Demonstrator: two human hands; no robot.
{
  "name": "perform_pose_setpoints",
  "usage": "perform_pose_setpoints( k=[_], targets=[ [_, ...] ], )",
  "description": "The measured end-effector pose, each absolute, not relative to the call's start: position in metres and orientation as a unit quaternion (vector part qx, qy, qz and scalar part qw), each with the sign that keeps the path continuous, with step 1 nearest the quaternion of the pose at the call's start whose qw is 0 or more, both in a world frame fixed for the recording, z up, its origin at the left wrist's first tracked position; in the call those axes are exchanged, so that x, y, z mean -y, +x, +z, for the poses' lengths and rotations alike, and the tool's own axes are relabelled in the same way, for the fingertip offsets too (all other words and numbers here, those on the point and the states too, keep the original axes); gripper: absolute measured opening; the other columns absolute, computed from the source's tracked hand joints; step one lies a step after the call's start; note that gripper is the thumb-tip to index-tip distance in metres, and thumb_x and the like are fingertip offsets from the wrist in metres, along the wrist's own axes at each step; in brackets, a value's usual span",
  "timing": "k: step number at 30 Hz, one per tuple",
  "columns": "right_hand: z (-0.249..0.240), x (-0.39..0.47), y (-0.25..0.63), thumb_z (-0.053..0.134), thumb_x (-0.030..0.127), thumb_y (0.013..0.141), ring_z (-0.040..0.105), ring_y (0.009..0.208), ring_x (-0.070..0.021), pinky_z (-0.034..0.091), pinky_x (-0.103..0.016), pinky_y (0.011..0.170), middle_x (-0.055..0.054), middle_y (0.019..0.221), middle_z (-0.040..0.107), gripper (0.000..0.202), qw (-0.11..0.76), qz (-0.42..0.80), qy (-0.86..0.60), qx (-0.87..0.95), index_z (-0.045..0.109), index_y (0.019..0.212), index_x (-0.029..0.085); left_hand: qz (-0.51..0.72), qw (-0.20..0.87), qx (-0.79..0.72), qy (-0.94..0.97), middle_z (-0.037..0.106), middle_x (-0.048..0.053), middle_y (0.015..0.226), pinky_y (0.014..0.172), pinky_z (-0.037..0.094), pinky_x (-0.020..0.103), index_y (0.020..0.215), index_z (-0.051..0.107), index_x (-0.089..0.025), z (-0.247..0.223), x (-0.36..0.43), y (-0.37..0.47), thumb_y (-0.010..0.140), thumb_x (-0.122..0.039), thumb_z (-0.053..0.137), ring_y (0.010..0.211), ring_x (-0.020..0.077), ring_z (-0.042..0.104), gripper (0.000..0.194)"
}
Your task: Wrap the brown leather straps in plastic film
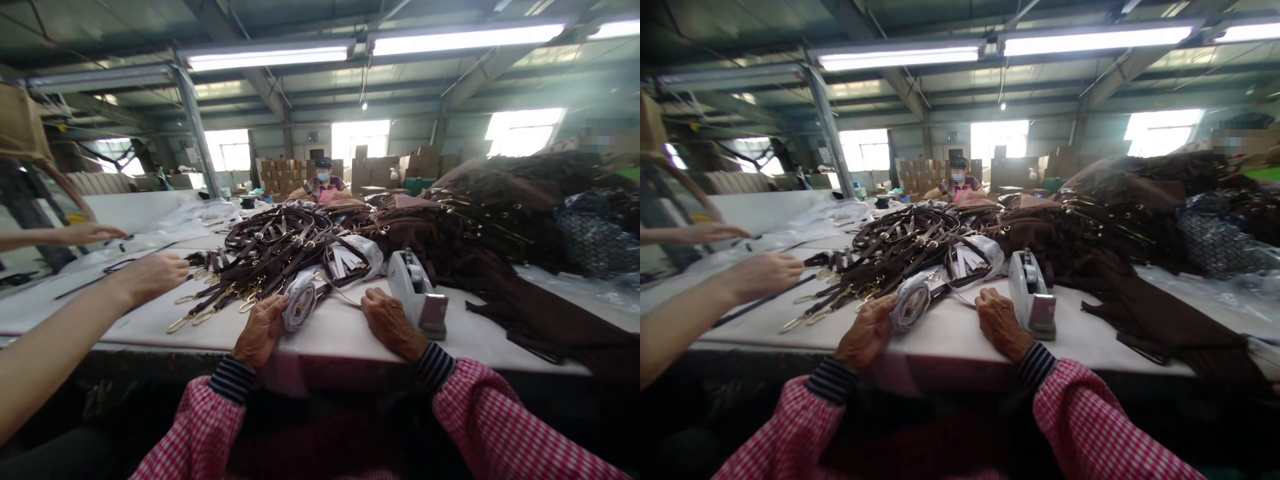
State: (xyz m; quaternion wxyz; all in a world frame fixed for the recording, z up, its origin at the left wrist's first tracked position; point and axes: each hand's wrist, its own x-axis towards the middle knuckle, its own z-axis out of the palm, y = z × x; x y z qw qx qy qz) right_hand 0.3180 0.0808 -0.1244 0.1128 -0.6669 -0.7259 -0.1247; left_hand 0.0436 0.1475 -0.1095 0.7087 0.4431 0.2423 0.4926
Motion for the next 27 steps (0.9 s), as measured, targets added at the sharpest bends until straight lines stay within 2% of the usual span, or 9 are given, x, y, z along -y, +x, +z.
perform_pose_setpoints(
  k=[5,9,12,16,20,24,27],
  targets=[
    [-0.131,-0.084,0.323,0.048,0.013,0.101,0.061,0.098,-0.0239,0.039,-0.032,0.079,-0.013,0.098,0.069,0.026,0.147,-0.122,-0.667,0.720,0.070,0.087,0.015,0.523,0.702,-0.224,0.428,0.082,0.010,0.096,0.074,0.062,0.020,0.096,0.080,-0.008,-0.097,-0.117,0.042,0.079,-0.025,0.087,0.082,0.0172,0.077,0.025],
    [-0.132,-0.084,0.326,0.055,0.015,0.098,0.062,0.095,-0.0211,0.039,-0.029,0.079,-0.009,0.098,0.069,0.019,0.182,-0.099,-0.678,0.705,0.070,0.086,0.017,0.545,0.718,-0.219,0.374,0.083,0.009,0.096,0.072,0.064,0.020,0.099,0.080,-0.009,-0.090,-0.095,0.045,0.083,-0.018,0.082,0.082,0.0182,0.078,0.019],
    [-0.130,-0.084,0.330,0.060,0.021,0.097,0.064,0.091,-0.0179,0.039,-0.027,0.076,-0.005,0.095,0.070,0.016,0.202,-0.068,-0.681,0.701,0.070,0.085,0.018,0.558,0.724,-0.236,0.329,0.083,0.009,0.097,0.075,0.065,0.022,0.103,0.080,-0.010,-0.091,-0.082,0.046,0.090,-0.013,0.072,0.085,0.0190,0.079,0.015],
    [-0.127,-0.084,0.333,0.061,0.030,0.100,0.065,0.085,-0.0151,0.039,-0.026,0.074,-0.001,0.092,0.070,0.021,0.216,-0.036,-0.677,0.703,0.071,0.084,0.020,0.567,0.735,-0.256,0.268,0.084,0.010,0.102,0.086,0.066,0.027,0.118,0.077,-0.011,-0.097,-0.070,0.046,0.096,-0.011,0.062,0.094,0.0213,0.080,0.027],
    [-0.127,-0.083,0.329,0.054,0.024,0.103,0.065,0.091,-0.0174,0.040,-0.027,0.079,-0.005,0.096,0.070,0.023,0.219,-0.046,-0.674,0.704,0.072,0.090,0.019,0.556,0.764,-0.244,0.217,0.083,0.011,0.109,0.094,0.064,0.030,0.131,0.071,-0.013,-0.103,-0.064,0.045,0.101,-0.010,0.053,0.102,0.0211,0.079,0.035],
    [-0.129,-0.084,0.324,0.051,0.014,0.100,0.064,0.092,-0.0201,0.039,-0.028,0.076,-0.008,0.095,0.069,0.026,0.220,-0.064,-0.674,0.703,0.070,0.082,0.017,0.551,0.778,-0.228,0.197,0.083,0.011,0.109,0.098,0.062,0.031,0.135,0.069,-0.014,-0.110,-0.063,0.040,0.102,-0.012,0.053,0.104,0.0212,0.079,0.036],
    [-0.129,-0.085,0.323,0.050,0.013,0.098,0.063,0.093,-0.0225,0.039,-0.030,0.074,-0.011,0.094,0.069,0.026,0.245,-0.080,-0.683,0.683,0.068,0.079,0.017,0.554,0.782,-0.220,0.182,0.083,0.011,0.109,0.100,0.061,0.031,0.134,0.069,-0.014,-0.112,-0.062,0.038,0.103,-0.012,0.050,0.105,0.0212,0.078,0.036]
  ],
)
